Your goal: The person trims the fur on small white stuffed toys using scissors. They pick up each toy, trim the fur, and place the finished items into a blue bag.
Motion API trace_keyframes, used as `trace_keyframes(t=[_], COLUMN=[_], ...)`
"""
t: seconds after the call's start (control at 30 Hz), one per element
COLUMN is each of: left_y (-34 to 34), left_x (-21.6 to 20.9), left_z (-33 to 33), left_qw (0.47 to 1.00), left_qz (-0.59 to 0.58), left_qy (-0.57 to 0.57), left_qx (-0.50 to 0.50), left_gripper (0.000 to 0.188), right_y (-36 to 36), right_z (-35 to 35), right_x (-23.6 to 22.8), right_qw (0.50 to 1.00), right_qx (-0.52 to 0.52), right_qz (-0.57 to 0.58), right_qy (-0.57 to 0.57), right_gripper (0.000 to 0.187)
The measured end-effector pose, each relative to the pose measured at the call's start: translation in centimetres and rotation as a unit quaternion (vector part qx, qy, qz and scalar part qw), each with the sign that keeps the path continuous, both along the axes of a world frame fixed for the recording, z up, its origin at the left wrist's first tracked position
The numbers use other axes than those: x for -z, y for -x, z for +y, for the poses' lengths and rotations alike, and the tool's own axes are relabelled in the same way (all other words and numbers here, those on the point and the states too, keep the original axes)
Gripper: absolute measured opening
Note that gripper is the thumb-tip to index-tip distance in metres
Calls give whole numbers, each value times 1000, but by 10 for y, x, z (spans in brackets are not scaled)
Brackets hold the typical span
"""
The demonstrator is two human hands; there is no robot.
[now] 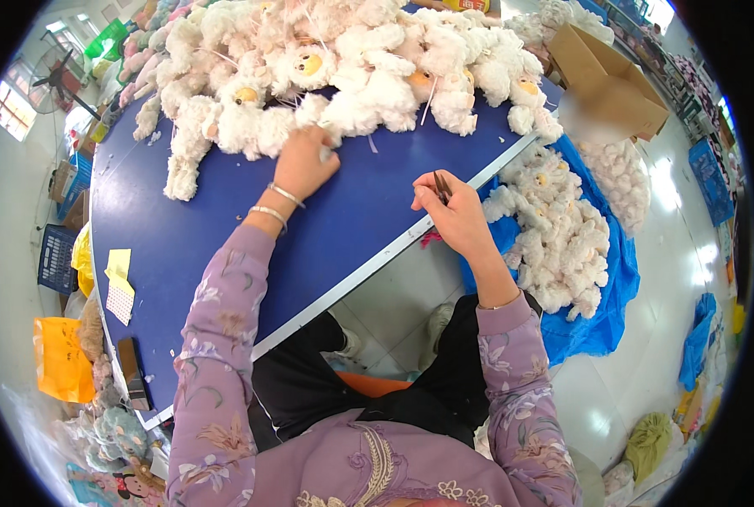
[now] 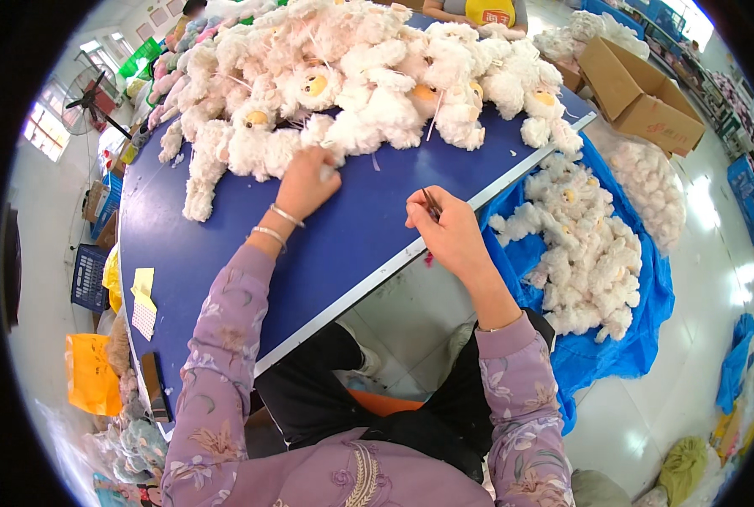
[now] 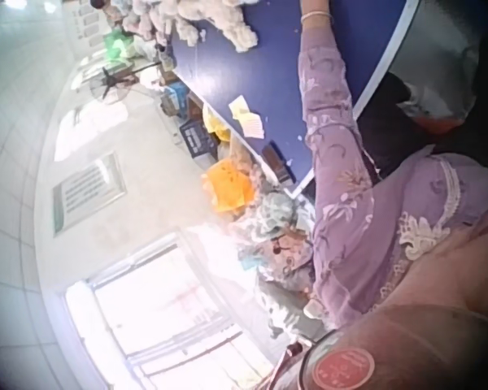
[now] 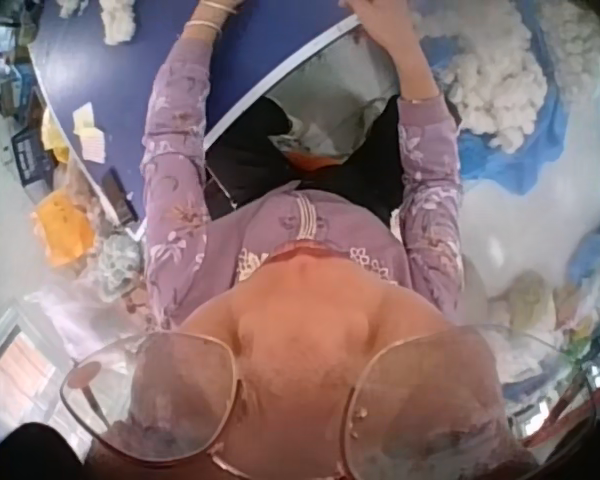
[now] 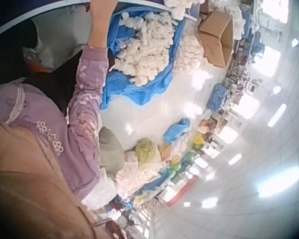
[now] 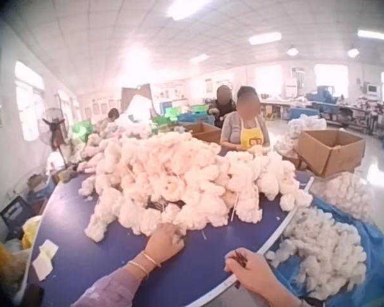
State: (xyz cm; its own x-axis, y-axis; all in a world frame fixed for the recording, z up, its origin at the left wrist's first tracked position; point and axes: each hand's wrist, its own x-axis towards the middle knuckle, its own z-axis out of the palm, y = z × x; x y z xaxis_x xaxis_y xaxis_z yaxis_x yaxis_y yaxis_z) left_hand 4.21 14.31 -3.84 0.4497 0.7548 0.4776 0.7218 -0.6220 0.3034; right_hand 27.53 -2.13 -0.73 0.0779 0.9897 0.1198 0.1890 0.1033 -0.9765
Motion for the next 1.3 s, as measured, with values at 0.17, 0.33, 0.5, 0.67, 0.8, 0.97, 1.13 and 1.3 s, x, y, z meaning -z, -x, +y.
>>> trace_keyframes(t=[0.17, 0.33, 0.5, 0.67, 0.8, 0.97, 1.13, 1.3], left_y=[-1, 24, 68, 80, 78, 37, 3, -17], left_x=[-38, -63, -57, -62, -81, -71, -39, -27], left_z=[-80, -82, -96, -102, -107, -117, -128, -129], left_qw=[971, 961, 990, 981, 797, 519, 519, 489], left_qz=[-45, -214, 133, 20, -452, -688, -714, -717], left_qy=[188, 158, -47, 182, 387, 466, 431, 448], left_qx=[141, 78, -12, -56, 100, 199, 189, 214], left_gripper=[18, 19, 73, 73, 52, 48, 58, 45], right_y=[-5, -7, -5, 8, 18, 48, 66, 63], right_z=[2, 2, 1, 3, -5, -17, -31, -28], right_x=[11, 15, 8, 12, 3, 1, -4, 9], right_qw=[1000, 1000, 1000, 999, 997, 981, 983, 990], right_qx=[8, 21, 9, -16, -68, -142, -133, -65], right_qz=[3, -8, -26, -11, 25, 116, 31, 9], right_qy=[-16, -16, 15, -35, 0, -56, -121, -122], right_gripper=[16, 16, 16, 18, 18, 17, 45, 31])
